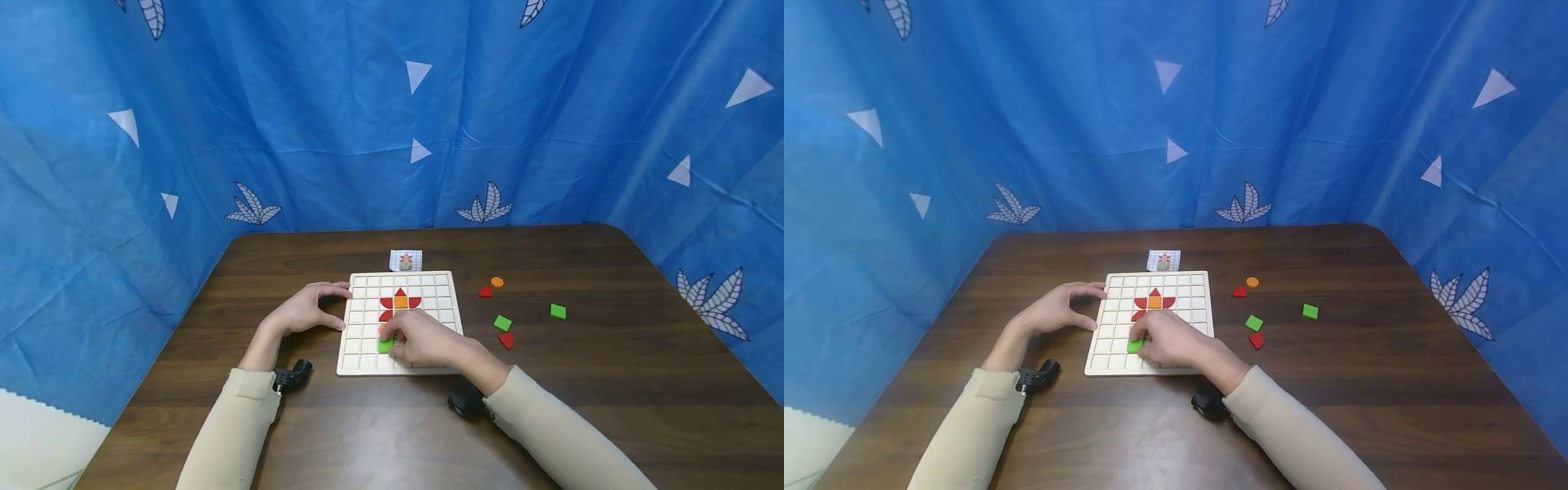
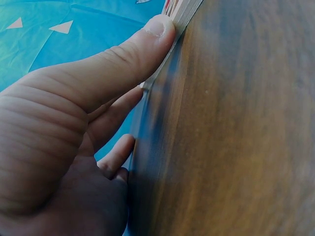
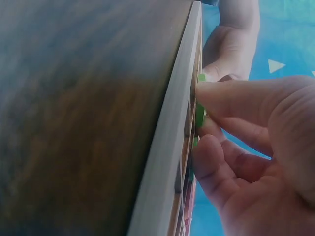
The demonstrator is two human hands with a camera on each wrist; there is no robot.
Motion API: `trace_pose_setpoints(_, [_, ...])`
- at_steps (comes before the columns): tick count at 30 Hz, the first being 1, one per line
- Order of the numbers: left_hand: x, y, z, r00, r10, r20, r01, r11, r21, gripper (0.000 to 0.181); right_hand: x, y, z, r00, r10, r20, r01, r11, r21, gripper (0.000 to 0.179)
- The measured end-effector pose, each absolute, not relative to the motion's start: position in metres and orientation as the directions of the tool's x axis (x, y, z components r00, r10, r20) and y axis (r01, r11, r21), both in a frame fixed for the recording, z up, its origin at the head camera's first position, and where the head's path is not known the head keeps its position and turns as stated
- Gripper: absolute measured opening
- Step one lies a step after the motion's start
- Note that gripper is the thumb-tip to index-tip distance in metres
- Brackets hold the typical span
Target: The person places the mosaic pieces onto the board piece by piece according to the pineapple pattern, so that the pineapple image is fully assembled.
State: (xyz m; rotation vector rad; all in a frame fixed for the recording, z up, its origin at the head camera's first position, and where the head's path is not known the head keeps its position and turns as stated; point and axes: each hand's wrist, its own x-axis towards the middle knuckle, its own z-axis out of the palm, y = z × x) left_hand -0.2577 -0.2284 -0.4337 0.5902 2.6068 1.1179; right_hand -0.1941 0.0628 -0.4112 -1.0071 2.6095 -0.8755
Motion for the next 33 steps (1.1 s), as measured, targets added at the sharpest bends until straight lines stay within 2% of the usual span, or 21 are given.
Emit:
trace_pose_setpoints(7, [-0.258,-0.229,-0.434,-0.891,0.449,-0.069,0.257,0.624,0.738,0.057,-0.196,0.063,-0.414,-0.733,-0.678,0.063,-0.586,0.581,-0.565,0.009])
trace_pose_setpoints(24, [-0.258,-0.231,-0.433,-0.894,0.441,-0.077,0.248,0.631,0.735,0.057,-0.197,0.067,-0.414,-0.703,-0.706,0.087,-0.629,0.560,-0.539,0.009])
trace_pose_setpoints(28, [-0.258,-0.229,-0.433,-0.895,0.440,-0.077,0.248,0.633,0.733,0.056,-0.201,0.078,-0.407,-0.731,-0.679,0.067,-0.582,0.568,-0.583,0.013])
trace_pose_setpoints(33, [-0.257,-0.228,-0.433,-0.896,0.438,-0.076,0.247,0.634,0.733,0.056,-0.214,0.101,-0.394,-0.804,-0.591,0.065,-0.495,0.604,-0.624,0.017])
